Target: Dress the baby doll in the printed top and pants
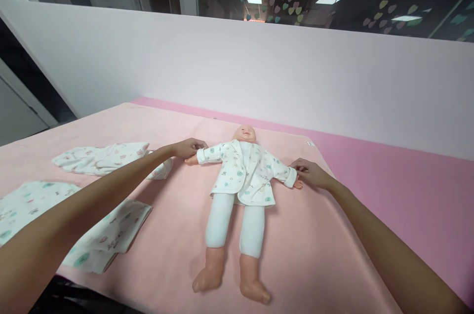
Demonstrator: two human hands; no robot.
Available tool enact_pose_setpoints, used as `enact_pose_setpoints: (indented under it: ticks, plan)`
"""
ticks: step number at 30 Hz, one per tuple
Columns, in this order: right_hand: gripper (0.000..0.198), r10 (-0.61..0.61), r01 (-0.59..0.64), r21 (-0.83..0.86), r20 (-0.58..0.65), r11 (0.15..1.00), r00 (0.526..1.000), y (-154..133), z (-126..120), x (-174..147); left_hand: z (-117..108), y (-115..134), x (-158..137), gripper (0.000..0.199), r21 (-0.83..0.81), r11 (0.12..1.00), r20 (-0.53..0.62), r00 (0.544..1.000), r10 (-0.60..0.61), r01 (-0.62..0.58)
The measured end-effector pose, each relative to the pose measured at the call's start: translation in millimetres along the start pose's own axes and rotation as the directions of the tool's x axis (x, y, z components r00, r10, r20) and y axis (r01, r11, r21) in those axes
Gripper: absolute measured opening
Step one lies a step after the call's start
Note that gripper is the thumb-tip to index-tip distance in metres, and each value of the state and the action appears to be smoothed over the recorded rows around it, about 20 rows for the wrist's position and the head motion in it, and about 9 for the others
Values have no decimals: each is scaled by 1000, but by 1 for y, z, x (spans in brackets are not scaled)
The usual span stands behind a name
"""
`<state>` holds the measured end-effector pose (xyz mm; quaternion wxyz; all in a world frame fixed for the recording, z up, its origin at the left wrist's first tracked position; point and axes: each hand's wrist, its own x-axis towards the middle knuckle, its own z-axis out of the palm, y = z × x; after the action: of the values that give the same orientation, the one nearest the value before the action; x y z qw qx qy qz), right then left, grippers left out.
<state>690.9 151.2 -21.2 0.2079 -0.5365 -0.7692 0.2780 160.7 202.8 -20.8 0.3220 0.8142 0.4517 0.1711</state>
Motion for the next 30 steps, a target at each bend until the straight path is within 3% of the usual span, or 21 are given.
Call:
enact_pose_setpoints:
  ticks: [4, 10, 14, 18, 26, 30]
  plan:
    - [36, 55, -46, 73, -126, 996, 991, 7, 5, -7, -8, -7, -15, 34, 43, 999, -117, 993, -19, 24]
    - [39, 178, -175, 30, -221, 984, 959, 6, 14, -29, -8, -8, -33, 36, 87, 992, -108, 990, -87, 96]
    - [47, 130, -143, -49, -208, 988, 969, -7, 24, -40, -5, -9, -39, 45, 54, 973, -135, 967, -214, 223]
    - [46, 98, -117, -104, -171, 988, 980, -20, 31, -44, -6, -11, -48, 46, 33, 976, -72, 974, -213, 215]
    - [44, 203, -139, 301, -192, 943, 960, -2, 24, -45, 11, -6, -52, 51, 145, 984, -108, 990, -87, 102]
    - [47, 256, -194, 327, -158, 925, 954, 8, 22, -42, 16, -6, -52, 53, 200, 974, -172, 983, -68, 103]
